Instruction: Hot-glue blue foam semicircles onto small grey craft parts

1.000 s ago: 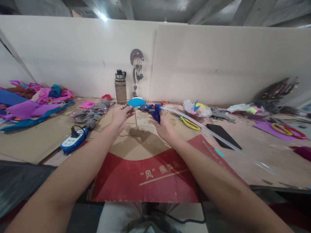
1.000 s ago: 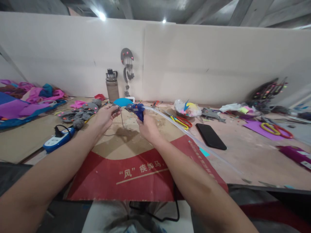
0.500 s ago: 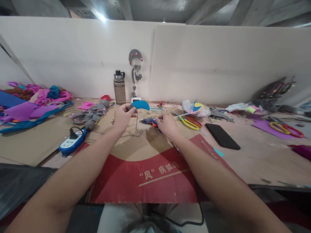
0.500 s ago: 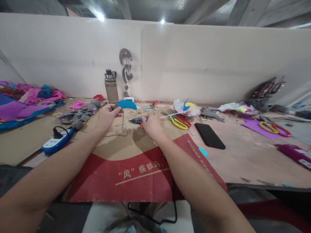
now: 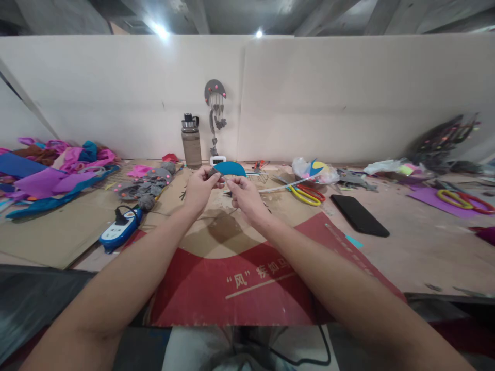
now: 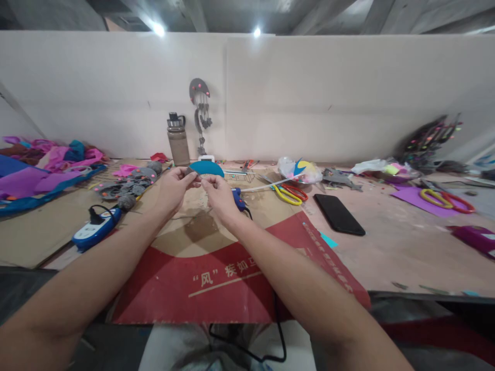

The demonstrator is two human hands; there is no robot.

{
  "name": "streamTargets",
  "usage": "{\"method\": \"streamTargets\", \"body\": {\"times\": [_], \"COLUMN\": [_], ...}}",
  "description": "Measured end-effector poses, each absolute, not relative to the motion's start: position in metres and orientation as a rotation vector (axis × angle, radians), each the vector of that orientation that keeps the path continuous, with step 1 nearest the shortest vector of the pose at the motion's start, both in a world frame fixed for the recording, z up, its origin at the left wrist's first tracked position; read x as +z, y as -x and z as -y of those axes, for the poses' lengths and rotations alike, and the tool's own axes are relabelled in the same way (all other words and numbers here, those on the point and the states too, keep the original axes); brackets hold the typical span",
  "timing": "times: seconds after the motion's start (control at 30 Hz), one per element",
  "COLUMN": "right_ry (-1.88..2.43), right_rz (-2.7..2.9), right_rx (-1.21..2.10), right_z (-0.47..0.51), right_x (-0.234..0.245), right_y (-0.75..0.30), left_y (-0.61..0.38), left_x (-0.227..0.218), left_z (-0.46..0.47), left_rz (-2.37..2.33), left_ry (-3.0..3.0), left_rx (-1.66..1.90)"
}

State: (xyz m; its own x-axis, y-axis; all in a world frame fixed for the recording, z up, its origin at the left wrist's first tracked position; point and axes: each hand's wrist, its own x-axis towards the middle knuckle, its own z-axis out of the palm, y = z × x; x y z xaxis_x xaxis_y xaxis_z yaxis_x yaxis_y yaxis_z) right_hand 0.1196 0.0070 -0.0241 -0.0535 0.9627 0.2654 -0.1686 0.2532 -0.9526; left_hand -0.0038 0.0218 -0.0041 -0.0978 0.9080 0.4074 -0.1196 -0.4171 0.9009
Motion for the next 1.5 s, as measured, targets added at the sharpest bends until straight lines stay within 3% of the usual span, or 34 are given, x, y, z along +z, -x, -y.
{"method": "streamTargets", "body": {"times": [0.27, 1.3, 1.5], "right_ry": [0.880, 0.861, 0.850], "right_rz": [1.135, 0.937, 0.966], "right_rx": [0.996, 1.274, 1.153], "right_z": [-0.007, -0.004, -0.004], "right_x": [-0.023, -0.014, -0.019], "right_y": [-0.129, -0.133, -0.135], "left_y": [-0.002, -0.004, 0.000], "left_x": [-0.007, -0.005, -0.010], "left_z": [-0.023, -0.018, -0.024], "left_rz": [-0.757, -0.603, -0.587], "left_ry": [-1.175, -0.915, -0.980], "left_rx": [1.522, 1.321, 1.191]}}
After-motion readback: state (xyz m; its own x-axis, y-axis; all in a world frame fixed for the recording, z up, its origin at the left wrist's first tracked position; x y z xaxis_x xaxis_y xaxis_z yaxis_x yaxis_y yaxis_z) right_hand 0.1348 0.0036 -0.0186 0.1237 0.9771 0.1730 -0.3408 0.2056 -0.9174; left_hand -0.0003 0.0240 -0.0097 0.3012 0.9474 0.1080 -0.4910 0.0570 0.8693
